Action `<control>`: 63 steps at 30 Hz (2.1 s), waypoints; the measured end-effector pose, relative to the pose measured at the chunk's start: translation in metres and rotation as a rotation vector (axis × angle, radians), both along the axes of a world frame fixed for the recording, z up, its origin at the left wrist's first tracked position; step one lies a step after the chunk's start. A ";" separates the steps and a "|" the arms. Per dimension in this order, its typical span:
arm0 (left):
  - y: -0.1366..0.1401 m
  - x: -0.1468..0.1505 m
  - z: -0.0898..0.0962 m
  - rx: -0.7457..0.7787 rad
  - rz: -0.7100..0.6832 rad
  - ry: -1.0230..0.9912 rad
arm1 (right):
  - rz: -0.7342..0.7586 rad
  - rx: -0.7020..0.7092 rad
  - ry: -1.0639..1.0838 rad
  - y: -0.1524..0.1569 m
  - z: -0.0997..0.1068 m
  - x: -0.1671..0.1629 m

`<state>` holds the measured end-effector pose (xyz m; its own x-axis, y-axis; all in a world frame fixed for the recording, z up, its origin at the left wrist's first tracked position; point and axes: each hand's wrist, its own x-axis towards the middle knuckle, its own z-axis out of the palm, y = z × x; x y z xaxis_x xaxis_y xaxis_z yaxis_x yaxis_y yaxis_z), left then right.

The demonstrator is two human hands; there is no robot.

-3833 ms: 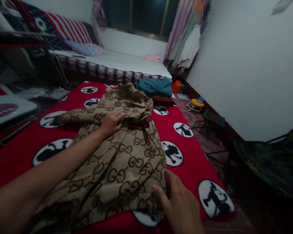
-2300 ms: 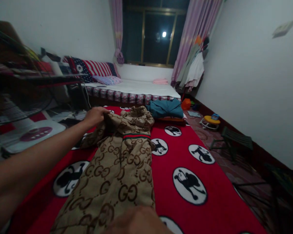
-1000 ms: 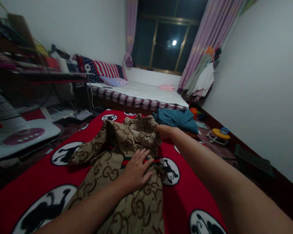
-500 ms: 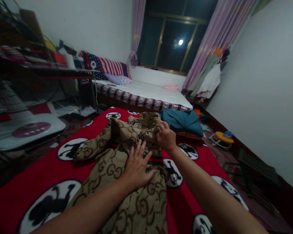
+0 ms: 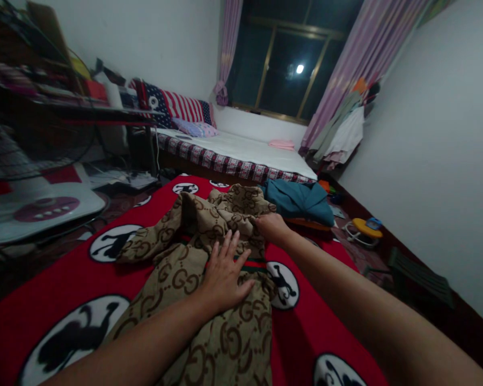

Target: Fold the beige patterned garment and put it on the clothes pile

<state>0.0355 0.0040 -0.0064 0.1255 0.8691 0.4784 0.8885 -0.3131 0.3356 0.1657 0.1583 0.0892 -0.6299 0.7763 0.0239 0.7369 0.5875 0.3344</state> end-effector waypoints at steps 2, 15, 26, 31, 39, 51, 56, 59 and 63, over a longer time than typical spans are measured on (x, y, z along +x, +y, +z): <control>-0.001 0.000 0.001 -0.017 -0.002 0.002 | -0.084 0.057 0.003 0.011 0.017 -0.009; 0.000 0.000 0.000 -0.041 -0.027 -0.009 | 0.156 0.327 0.430 -0.002 0.010 -0.024; -0.003 0.001 0.006 -0.036 -0.022 -0.024 | 0.032 -0.029 0.484 0.042 0.012 -0.018; -0.001 0.001 0.004 -0.034 -0.012 -0.040 | -0.201 0.065 0.414 0.048 -0.019 -0.037; -0.002 0.000 0.005 -0.048 -0.020 -0.030 | 0.035 0.234 0.451 0.008 -0.033 -0.059; 0.005 -0.017 0.012 0.090 0.010 -0.482 | 0.045 -0.348 0.543 0.016 -0.071 -0.064; 0.013 -0.026 0.009 0.182 0.038 -0.571 | -0.202 -0.074 0.707 -0.042 -0.054 -0.052; 0.014 -0.027 0.008 0.174 0.006 -0.637 | -0.219 -0.033 0.619 -0.088 -0.073 -0.045; 0.010 -0.028 0.014 0.112 -0.061 -0.730 | -0.249 -0.205 0.444 -0.114 -0.088 -0.046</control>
<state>0.0076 0.0143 0.0077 -0.2122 0.8121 0.5435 0.4313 -0.4212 0.7978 0.1194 0.0445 0.0017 -0.3900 0.9175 0.0776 0.9064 0.3974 -0.1432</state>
